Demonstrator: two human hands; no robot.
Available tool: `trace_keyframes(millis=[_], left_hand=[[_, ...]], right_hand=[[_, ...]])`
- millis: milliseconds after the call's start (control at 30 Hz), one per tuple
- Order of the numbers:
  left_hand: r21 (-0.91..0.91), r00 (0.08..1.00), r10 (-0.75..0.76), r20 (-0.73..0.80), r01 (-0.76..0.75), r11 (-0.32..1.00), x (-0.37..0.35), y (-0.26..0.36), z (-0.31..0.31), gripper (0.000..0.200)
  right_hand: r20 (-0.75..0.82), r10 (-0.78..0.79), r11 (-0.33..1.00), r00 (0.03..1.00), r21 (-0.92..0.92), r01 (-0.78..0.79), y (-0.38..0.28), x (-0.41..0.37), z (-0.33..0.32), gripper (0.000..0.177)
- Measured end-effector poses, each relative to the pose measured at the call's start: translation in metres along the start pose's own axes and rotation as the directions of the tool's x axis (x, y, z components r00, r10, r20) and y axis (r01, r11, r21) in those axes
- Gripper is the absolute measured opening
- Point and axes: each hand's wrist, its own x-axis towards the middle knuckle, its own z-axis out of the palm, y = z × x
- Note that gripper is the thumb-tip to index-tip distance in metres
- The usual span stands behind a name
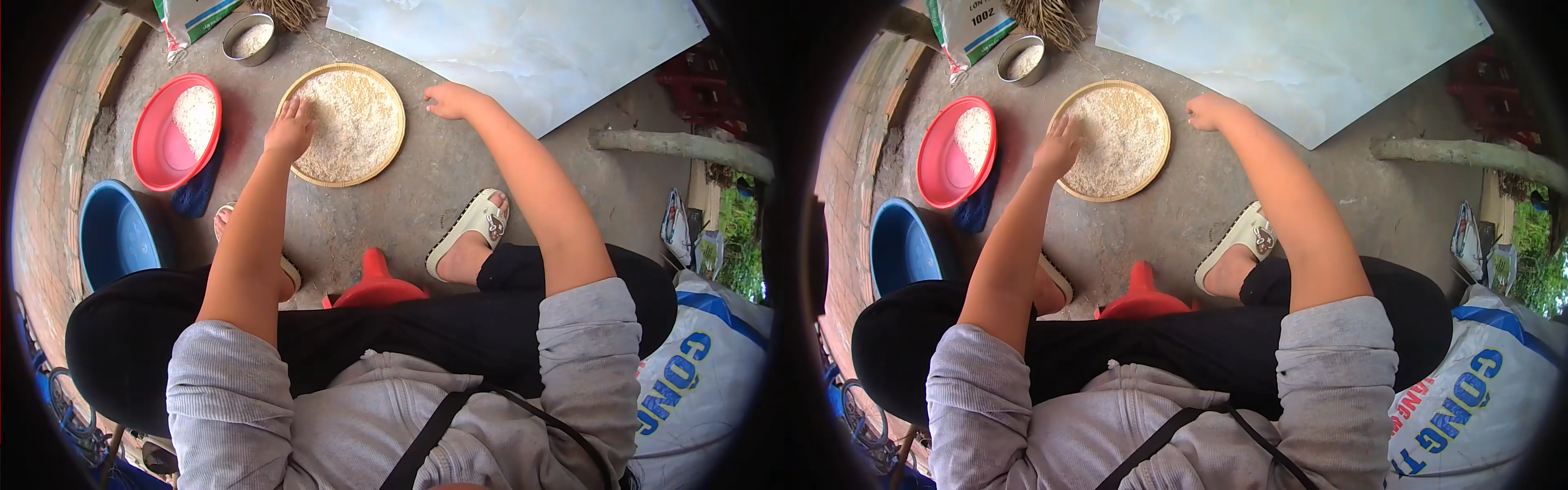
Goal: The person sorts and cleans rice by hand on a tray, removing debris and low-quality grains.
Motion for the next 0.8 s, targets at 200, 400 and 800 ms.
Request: trace_keyframes(millis=[200,400,800], left_hand=[[0.014,0.968,-0.037,-0.248,0.042,0.999,0.01,0.005,0.027,0.056],[-0.131,0.944,0.1,-0.315,-0.148,0.98,0.004,0.057,0.052,0.058],[0.092,0.902,0.311,-0.3,-0.297,0.95,0.0,0.077,0.041,0.05]], right_hand=[[0.005,-0.172,0.985,0.985,0.016,0.172,-0.024,0.028,-0.012,0.042],[-0.025,-0.273,0.958,0.962,0.079,0.274,-0.04,0.06,-0.018,0.051],[-0.261,-0.268,0.963,0.927,-0.078,0.257,0.003,0.044,0.013,0.044]])
